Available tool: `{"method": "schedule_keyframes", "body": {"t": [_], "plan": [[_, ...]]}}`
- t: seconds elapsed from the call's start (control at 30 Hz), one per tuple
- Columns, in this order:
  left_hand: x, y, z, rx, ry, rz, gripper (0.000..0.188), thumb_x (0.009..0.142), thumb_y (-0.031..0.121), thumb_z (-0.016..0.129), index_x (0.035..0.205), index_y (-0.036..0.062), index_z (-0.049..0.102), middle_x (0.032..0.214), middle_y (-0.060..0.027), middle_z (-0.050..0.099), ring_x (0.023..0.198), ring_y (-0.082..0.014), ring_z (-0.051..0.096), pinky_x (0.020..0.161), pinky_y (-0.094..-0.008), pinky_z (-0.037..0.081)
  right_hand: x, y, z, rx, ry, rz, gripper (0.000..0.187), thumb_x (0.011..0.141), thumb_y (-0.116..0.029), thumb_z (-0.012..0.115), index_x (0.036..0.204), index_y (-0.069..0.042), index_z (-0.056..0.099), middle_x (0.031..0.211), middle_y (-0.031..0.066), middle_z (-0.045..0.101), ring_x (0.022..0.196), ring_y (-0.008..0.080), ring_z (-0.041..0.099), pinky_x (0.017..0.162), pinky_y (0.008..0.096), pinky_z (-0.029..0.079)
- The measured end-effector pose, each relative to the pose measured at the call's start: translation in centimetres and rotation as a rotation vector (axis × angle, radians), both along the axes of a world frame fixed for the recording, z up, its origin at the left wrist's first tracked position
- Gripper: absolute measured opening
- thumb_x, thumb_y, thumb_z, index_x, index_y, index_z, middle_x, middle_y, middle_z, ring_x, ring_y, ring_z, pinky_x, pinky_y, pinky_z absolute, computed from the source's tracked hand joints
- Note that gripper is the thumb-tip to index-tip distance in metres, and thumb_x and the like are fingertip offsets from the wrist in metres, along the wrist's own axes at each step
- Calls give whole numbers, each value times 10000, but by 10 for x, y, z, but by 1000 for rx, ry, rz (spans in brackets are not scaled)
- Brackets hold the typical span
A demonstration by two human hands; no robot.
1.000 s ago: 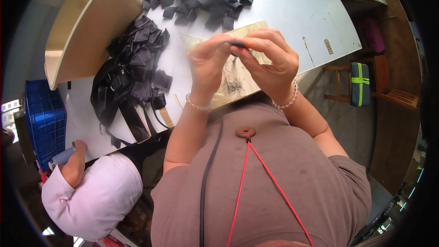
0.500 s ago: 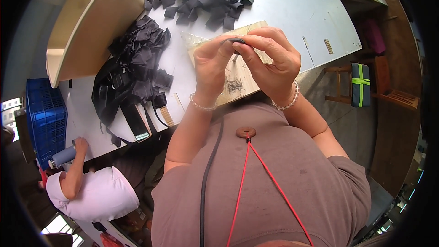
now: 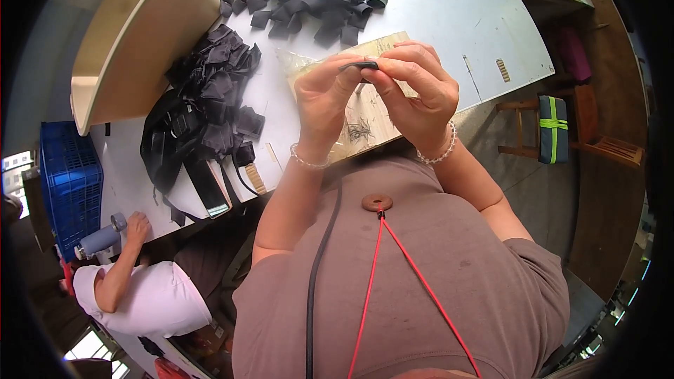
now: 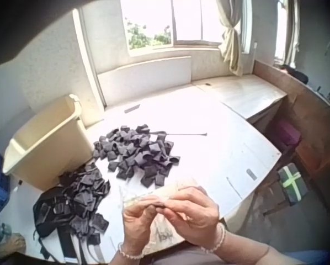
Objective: The recorder is inspecting and sorting small black elastic or fabric pieces on a workbench.
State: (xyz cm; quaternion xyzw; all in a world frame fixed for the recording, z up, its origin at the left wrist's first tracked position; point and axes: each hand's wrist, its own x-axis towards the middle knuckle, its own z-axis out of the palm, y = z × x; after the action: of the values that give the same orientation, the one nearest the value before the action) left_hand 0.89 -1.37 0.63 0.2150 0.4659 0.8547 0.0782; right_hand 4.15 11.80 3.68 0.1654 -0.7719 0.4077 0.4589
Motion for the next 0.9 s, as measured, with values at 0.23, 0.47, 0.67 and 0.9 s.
{"method": "schedule_keyframes", "body": {"t": [0.23,0.47,0.67,0.9], "plan": [[-2,-5,7,-92,28,31,152,858,77,631,955,-36,664,964,-104,640,874,-148,581,774,-253,463,0,2,3,-27,-26,29,200,658,-47,777,839,-53,692,760,44,643,699,173,566,634,267,456],[-9,-5,35,-217,268,213,134,845,104,653,936,9,679,862,-81,659,857,-139,581,756,-243,454,-2,-1,21,-216,-43,113,172,678,15,758,831,-6,682,783,65,657,717,162,600,617,245,482],[-23,10,41,-396,331,446,178,841,211,663,885,39,656,670,-54,652,584,-108,603,533,-239,433,-22,-6,18,-450,-226,154,88,852,-45,629,910,21,620,744,35,637,621,63,587,562,189,486],[-50,-44,21,-1026,228,564,303,807,310,689,994,73,666,771,-58,663,689,-130,624,617,-261,479,-84,28,-15,-594,-741,362,184,883,-147,612,927,31,625,737,39,631,606,76,587,571,184,494]]}}
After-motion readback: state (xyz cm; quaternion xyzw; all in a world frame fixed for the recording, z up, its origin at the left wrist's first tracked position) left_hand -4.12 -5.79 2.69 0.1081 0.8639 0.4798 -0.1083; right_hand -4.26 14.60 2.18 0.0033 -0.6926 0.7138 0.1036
